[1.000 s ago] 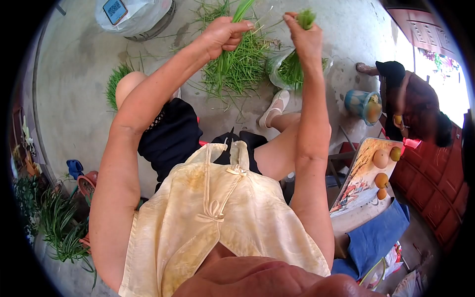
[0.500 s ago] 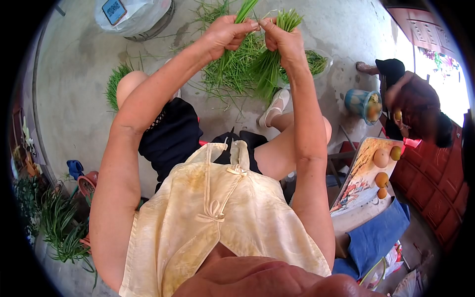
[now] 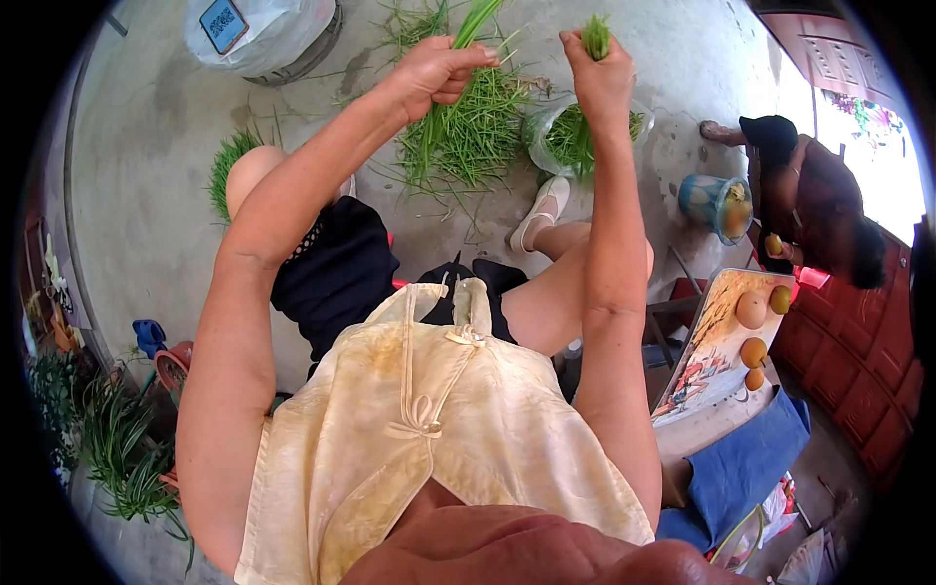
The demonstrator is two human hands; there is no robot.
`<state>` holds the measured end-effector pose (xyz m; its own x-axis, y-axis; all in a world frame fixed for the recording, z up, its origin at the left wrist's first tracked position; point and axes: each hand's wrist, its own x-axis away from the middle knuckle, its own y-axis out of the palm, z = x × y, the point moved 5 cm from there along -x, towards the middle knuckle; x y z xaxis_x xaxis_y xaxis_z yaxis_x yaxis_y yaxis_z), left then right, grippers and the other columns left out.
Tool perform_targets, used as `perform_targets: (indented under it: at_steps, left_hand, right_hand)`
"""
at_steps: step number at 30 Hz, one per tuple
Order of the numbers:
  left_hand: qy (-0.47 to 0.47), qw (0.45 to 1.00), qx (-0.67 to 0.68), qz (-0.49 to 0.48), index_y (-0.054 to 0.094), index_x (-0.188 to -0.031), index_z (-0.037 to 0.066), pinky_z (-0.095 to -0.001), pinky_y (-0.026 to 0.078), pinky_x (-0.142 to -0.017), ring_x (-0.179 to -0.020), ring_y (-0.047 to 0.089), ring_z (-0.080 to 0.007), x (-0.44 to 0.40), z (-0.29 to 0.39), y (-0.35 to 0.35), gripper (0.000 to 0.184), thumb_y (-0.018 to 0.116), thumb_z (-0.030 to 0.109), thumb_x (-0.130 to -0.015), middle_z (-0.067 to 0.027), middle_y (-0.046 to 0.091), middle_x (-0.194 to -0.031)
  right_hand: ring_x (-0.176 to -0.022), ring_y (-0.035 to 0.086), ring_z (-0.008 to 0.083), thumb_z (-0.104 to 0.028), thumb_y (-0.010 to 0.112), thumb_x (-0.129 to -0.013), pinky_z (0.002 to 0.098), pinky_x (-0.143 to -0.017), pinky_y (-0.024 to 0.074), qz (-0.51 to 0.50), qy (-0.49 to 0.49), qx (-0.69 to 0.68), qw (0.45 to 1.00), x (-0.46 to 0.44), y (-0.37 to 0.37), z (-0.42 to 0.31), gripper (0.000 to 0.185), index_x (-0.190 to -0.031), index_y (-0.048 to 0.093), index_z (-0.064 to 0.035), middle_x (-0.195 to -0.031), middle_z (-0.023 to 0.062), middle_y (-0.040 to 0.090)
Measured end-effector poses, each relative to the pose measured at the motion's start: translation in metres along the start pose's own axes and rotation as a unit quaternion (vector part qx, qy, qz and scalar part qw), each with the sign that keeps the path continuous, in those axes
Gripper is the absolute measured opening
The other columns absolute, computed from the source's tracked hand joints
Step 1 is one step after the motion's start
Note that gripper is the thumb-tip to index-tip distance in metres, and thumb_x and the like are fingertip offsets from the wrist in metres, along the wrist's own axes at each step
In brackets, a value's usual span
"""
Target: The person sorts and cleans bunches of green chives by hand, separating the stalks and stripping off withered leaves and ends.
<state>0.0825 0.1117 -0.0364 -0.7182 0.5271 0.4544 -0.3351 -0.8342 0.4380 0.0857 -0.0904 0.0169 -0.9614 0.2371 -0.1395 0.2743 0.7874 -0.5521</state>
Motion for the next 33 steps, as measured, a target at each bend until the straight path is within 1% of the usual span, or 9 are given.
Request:
perform_targets:
  at_steps: [2, 5, 8, 11, 14, 17, 23, 28, 33]
  left_hand:
    - [-0.002, 1.000, -0.001, 0.001, 0.061, -0.093, 0.004, -0.0194, 0.016, -0.036, -0.040, 0.022, -0.0002, 0.000, 0.000, -0.001, 0.020, 0.063, 0.024, -0.089, 0.0116, 0.028, -0.053]
    - [-0.002, 1.000, -0.004, 0.003, 0.061, -0.092, 0.005, -0.0194, 0.016, -0.036, -0.040, 0.022, -0.0003, 0.000, 0.000, -0.001, 0.021, 0.064, 0.025, -0.089, 0.0117, 0.028, -0.053]
    - [-0.003, 1.000, -0.008, 0.002, 0.061, -0.091, 0.006, -0.0197, 0.016, -0.037, -0.040, 0.022, -0.0004, -0.002, -0.001, 0.001, 0.020, 0.064, 0.025, -0.088, 0.0118, 0.028, -0.052]
    - [-0.005, 1.000, -0.021, 0.010, 0.062, -0.090, 0.007, -0.0201, 0.016, -0.037, -0.040, 0.021, -0.0005, -0.001, 0.000, 0.002, 0.019, 0.065, 0.025, -0.088, 0.0119, 0.028, -0.052]
    - [0.001, 0.999, -0.036, 0.019, 0.063, -0.088, 0.008, -0.0205, 0.015, -0.037, -0.039, 0.021, -0.0005, 0.001, 0.001, 0.003, 0.018, 0.064, 0.026, -0.088, 0.0119, 0.028, -0.052]
    - [0.008, 0.999, -0.051, 0.014, 0.063, -0.088, 0.009, -0.0208, 0.014, -0.038, -0.039, 0.021, -0.0005, 0.000, 0.002, 0.000, 0.018, 0.064, 0.027, -0.088, 0.0119, 0.029, -0.052]
    - [0.008, 0.999, -0.049, 0.007, 0.063, -0.089, 0.008, -0.0211, 0.014, -0.038, -0.039, 0.021, -0.0004, 0.000, 0.007, -0.007, 0.019, 0.063, 0.027, -0.088, 0.0120, 0.029, -0.051]
    - [-0.010, 0.998, -0.052, -0.029, 0.063, -0.090, 0.007, -0.0211, 0.014, -0.038, -0.039, 0.021, -0.0004, 0.002, 0.006, -0.001, 0.021, 0.064, 0.028, -0.088, 0.0120, 0.029, -0.051]
    - [0.008, 0.999, -0.042, -0.020, 0.062, -0.092, 0.006, -0.0205, 0.014, -0.038, -0.040, 0.021, -0.0003, 0.000, 0.011, 0.002, 0.021, 0.064, 0.026, -0.088, 0.0117, 0.029, -0.051]
  right_hand:
    - [-0.053, 0.046, 0.0064, -0.019, 0.069, -0.081, 0.0252, -0.048, 0.0376, -0.030, -0.046, -0.056, 0.997, 0.006, 0.005, -0.004, 0.015, -0.085, 0.067, -0.0047, -0.061, -0.0012, 0.055]
    - [-0.055, 0.046, 0.0072, -0.019, 0.069, -0.082, 0.0263, -0.051, 0.0399, -0.024, -0.113, -0.063, 0.991, 0.011, 0.017, -0.011, 0.021, -0.099, 0.069, -0.0081, -0.062, -0.0003, 0.056]
    - [-0.058, 0.049, 0.0073, -0.021, 0.069, -0.082, 0.0264, -0.055, 0.0427, -0.123, 0.069, -0.198, 0.970, 0.011, 0.032, 0.009, 0.025, -0.105, 0.067, -0.0099, -0.065, 0.0012, 0.059]
    - [-0.061, 0.060, 0.0149, -0.019, 0.069, -0.080, 0.0311, -0.059, 0.0475, -0.026, -0.081, -0.066, 0.994, 0.018, 0.019, -0.025, 0.027, -0.105, 0.066, -0.0104, -0.069, 0.0074, 0.064]
    - [-0.070, 0.065, 0.0283, -0.017, 0.069, -0.077, 0.0378, -0.063, 0.0498, -0.054, -0.230, 0.150, 0.960, 0.021, 0.023, -0.026, 0.029, -0.104, 0.065, -0.0108, -0.076, 0.0143, 0.066]
    - [-0.077, 0.063, 0.0355, -0.017, 0.069, -0.074, 0.0426, -0.067, 0.0499, -0.092, -0.213, 0.196, 0.953, 0.020, 0.027, -0.017, 0.030, -0.104, 0.064, -0.0112, -0.080, 0.0169, 0.065]
    - [-0.068, 0.063, 0.0327, -0.019, 0.066, -0.079, 0.0387, -0.063, 0.0491, -0.119, -0.140, 0.088, 0.979, 0.021, 0.036, -0.008, 0.019, -0.095, 0.065, -0.0089, -0.075, 0.0166, 0.064]
    - [-0.056, 0.055, 0.0190, -0.018, 0.062, -0.080, 0.0325, -0.056, 0.0455, -0.009, 0.007, -0.042, 0.999, 0.009, 0.024, 0.000, 0.015, -0.084, 0.064, -0.0037, -0.064, 0.0091, 0.061]
    - [-0.049, 0.048, 0.0109, -0.016, 0.062, -0.080, 0.0271, -0.047, 0.0385, 0.033, 0.153, -0.262, 0.952, 0.003, 0.033, 0.028, 0.015, -0.075, 0.061, -0.0027, -0.058, 0.0013, 0.055]
